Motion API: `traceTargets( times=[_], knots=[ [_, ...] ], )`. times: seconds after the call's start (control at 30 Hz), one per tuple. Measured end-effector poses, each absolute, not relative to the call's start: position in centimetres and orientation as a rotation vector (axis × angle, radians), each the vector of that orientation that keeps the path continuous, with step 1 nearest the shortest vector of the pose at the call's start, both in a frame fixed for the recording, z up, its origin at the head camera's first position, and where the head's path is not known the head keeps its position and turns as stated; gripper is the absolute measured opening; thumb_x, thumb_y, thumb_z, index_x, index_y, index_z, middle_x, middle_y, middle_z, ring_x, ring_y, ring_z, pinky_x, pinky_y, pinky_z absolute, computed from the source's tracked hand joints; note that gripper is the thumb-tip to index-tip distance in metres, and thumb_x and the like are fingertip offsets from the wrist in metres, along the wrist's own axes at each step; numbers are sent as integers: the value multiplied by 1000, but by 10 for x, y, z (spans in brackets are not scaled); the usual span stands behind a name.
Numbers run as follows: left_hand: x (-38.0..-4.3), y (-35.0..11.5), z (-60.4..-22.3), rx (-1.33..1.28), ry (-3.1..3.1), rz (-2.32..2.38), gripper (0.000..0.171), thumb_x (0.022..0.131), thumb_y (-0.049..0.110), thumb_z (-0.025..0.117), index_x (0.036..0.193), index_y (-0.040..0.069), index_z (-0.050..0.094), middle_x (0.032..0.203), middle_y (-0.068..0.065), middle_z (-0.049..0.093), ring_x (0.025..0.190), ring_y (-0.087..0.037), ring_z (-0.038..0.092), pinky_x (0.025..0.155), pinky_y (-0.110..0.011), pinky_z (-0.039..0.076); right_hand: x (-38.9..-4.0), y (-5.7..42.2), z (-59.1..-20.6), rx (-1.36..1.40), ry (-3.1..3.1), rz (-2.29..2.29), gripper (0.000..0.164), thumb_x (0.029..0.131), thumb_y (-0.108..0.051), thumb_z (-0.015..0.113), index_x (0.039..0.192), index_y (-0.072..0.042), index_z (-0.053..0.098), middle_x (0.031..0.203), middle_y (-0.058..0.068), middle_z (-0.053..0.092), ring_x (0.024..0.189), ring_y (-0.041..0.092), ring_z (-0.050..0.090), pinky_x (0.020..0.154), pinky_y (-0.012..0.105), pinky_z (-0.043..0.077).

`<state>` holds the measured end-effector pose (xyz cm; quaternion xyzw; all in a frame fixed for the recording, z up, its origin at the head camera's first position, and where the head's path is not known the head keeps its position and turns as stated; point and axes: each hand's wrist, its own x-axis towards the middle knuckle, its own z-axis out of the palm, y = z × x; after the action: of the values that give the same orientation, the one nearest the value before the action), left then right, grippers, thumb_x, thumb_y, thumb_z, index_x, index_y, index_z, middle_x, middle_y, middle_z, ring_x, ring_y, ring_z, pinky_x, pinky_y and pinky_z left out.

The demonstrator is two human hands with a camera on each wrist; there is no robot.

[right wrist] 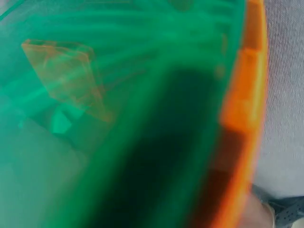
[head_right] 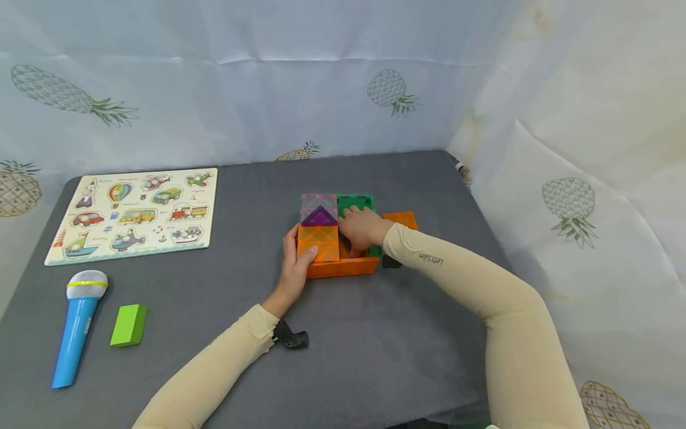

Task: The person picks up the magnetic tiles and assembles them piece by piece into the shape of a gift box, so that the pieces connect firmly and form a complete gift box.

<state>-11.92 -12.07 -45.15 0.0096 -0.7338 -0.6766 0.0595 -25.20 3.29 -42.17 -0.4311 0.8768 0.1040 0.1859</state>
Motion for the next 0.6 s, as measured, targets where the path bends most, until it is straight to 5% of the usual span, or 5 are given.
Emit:
traceTargets(
  times=[0.17, 0.6],
  knots=[
    [-120, -121, -451, 17, -2207, -2039, 63, 91, 14, 47, 143, -3, 16, 138, -24, 21, 129, -36, 18, 110, -53, 18, -253, 33, -425, -1239, 2462, 185, 59, 71, -40, 78, 124, -24, 59, 110, 8, 57, 96, 26, 52, 81, 43, 47],
    [-118, -120, -451, 3, -2213, -2024, 64, 91, 15, 47, 144, -4, 15, 136, -25, 22, 127, -37, 20, 109, -52, 21, -264, 28, -423, -1075, 2425, 233, 89, 64, -48, 81, 137, -13, 44, 118, 10, 61, 108, 29, 57, 91, 44, 48]
  ],
)
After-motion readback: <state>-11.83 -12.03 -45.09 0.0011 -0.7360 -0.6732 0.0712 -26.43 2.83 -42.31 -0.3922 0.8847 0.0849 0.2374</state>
